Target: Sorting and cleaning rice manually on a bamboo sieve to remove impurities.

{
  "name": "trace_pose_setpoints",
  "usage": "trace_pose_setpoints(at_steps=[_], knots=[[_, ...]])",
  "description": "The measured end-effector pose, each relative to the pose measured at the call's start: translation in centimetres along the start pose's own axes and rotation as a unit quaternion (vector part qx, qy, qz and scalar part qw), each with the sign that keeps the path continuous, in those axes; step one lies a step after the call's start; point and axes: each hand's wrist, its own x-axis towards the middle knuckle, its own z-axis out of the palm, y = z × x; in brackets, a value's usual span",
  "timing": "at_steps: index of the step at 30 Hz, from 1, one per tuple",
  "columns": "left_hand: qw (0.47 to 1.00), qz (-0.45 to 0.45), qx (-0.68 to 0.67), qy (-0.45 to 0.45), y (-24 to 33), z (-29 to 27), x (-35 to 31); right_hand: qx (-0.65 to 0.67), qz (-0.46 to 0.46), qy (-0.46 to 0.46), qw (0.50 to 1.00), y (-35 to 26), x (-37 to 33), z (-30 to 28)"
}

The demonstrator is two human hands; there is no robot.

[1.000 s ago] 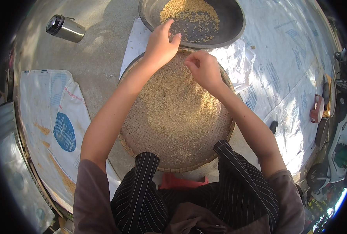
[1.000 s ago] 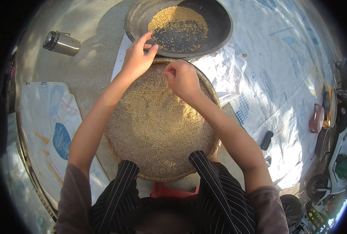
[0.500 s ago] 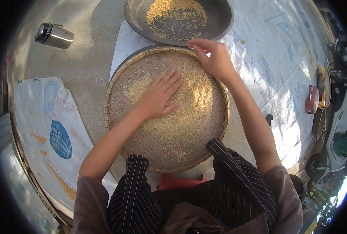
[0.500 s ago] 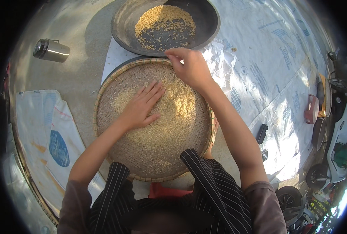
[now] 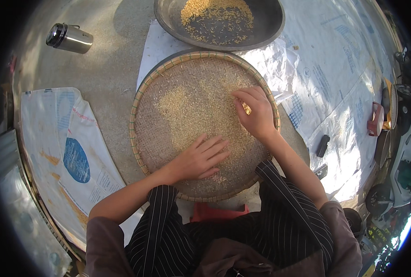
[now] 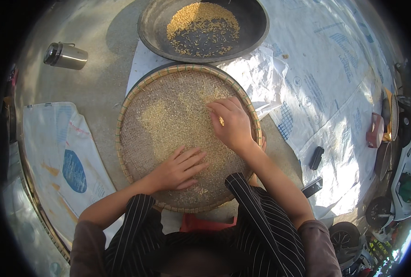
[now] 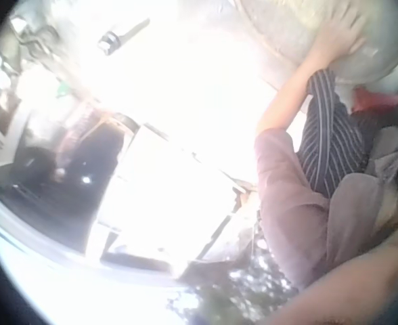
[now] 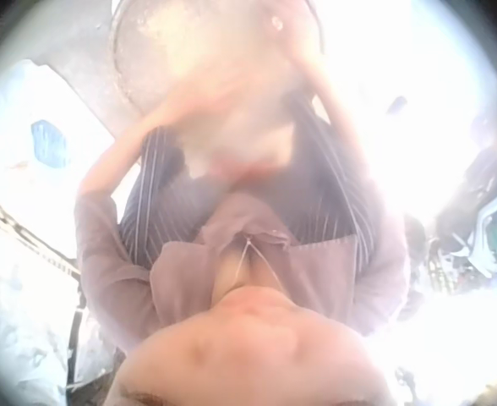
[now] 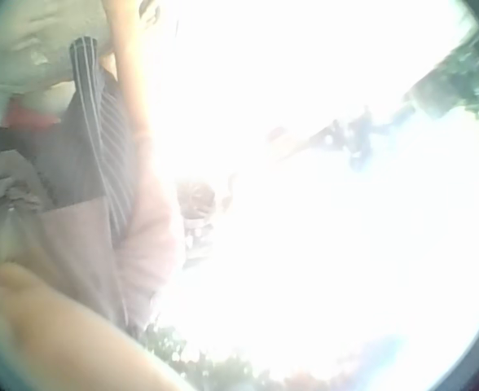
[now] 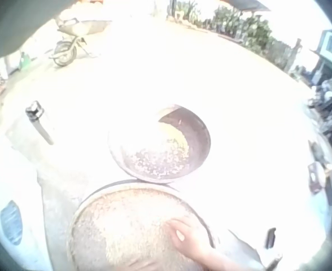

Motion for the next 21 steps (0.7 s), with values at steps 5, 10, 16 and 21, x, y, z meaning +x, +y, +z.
trace_pose_setpoints(at_steps=[5, 10, 16, 21], knots=[[0.978, -0.140, 0.026, 0.155, -2.5, -3.2, 0.0, -0.061, -0.017, -0.103, 0.993, -1.5, 0.5, 0.0], [0.958, -0.165, 0.065, 0.225, -4.7, -4.8, 1.3, -0.047, 0.014, -0.130, 0.990, -1.5, 0.3, 1.7], [0.953, -0.140, 0.074, 0.259, -5.6, -5.6, 3.2, -0.048, 0.023, -0.138, 0.989, -1.6, 0.5, 2.4], [0.958, -0.175, 0.028, 0.227, -6.2, -5.4, 4.4, -0.038, 0.006, -0.130, 0.991, -1.7, 0.6, 2.6]])
